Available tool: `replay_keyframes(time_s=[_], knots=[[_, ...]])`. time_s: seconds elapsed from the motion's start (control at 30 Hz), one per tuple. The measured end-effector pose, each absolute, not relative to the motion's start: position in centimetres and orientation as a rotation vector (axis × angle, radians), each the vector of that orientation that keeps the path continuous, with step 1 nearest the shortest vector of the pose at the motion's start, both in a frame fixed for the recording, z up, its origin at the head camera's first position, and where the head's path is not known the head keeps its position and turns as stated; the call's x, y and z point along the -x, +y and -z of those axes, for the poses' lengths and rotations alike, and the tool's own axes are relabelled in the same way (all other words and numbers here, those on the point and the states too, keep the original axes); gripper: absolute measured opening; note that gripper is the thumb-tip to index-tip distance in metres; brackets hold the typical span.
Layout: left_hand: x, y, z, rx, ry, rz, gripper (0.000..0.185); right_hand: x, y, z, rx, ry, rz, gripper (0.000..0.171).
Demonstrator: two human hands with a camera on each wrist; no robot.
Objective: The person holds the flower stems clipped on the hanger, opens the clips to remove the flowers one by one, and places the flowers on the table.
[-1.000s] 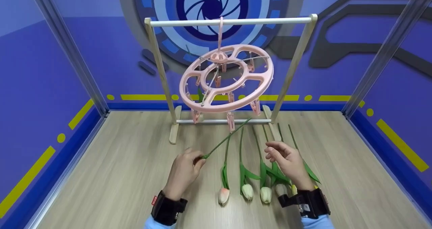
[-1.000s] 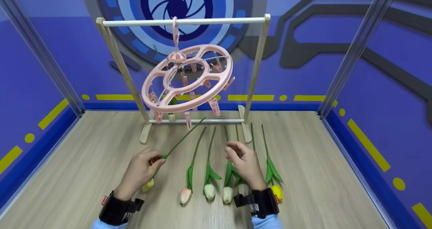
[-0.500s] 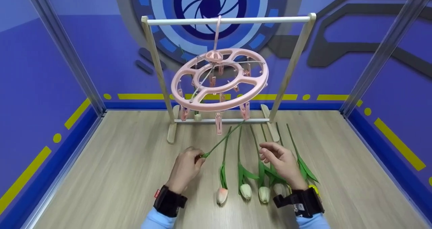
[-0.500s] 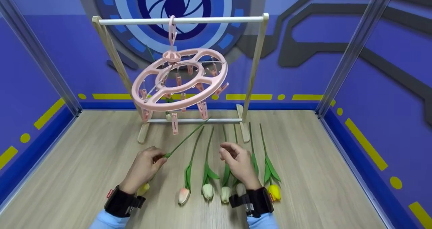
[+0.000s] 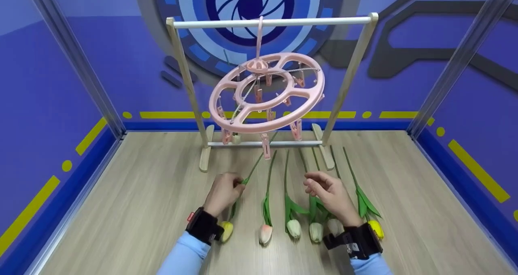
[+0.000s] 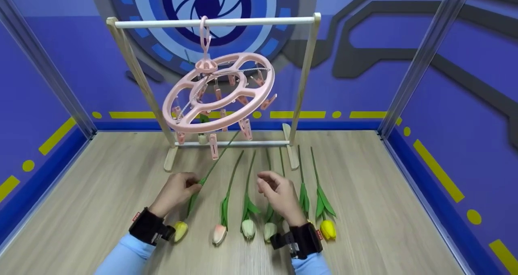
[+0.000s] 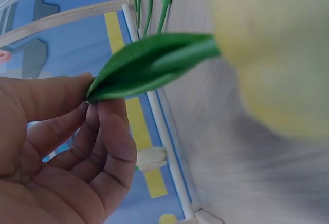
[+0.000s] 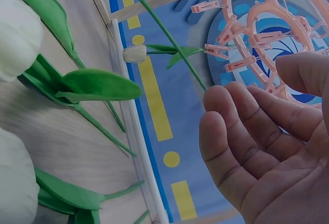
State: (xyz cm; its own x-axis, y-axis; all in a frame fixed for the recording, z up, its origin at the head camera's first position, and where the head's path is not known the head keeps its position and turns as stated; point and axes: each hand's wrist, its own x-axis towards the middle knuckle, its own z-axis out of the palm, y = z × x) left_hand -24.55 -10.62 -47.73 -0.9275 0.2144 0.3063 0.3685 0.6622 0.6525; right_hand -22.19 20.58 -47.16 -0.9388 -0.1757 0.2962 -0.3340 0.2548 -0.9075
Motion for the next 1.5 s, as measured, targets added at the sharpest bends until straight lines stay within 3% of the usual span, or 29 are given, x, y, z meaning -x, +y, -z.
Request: replay_keyframes(time_s=[0.93, 1.33, 1.5], knots=[[25.4, -9.4, 50.2, 0.334, -2.793, 1.224, 0.002, 22.0, 18.1, 49.5, -0.590, -2.429, -1.794, 0.029], [25.4, -9.4, 50.5, 0.291, -2.791, 1.177, 0.008, 22.1, 17.9, 50.0, -0.627, -2.422, -1.699, 0.028], [25.5, -9.4, 50.6, 0.228, -2.822, 1.200, 0.021, 22.2, 17.8, 50.1, -0.664, -2.423, -1.723, 0.030]])
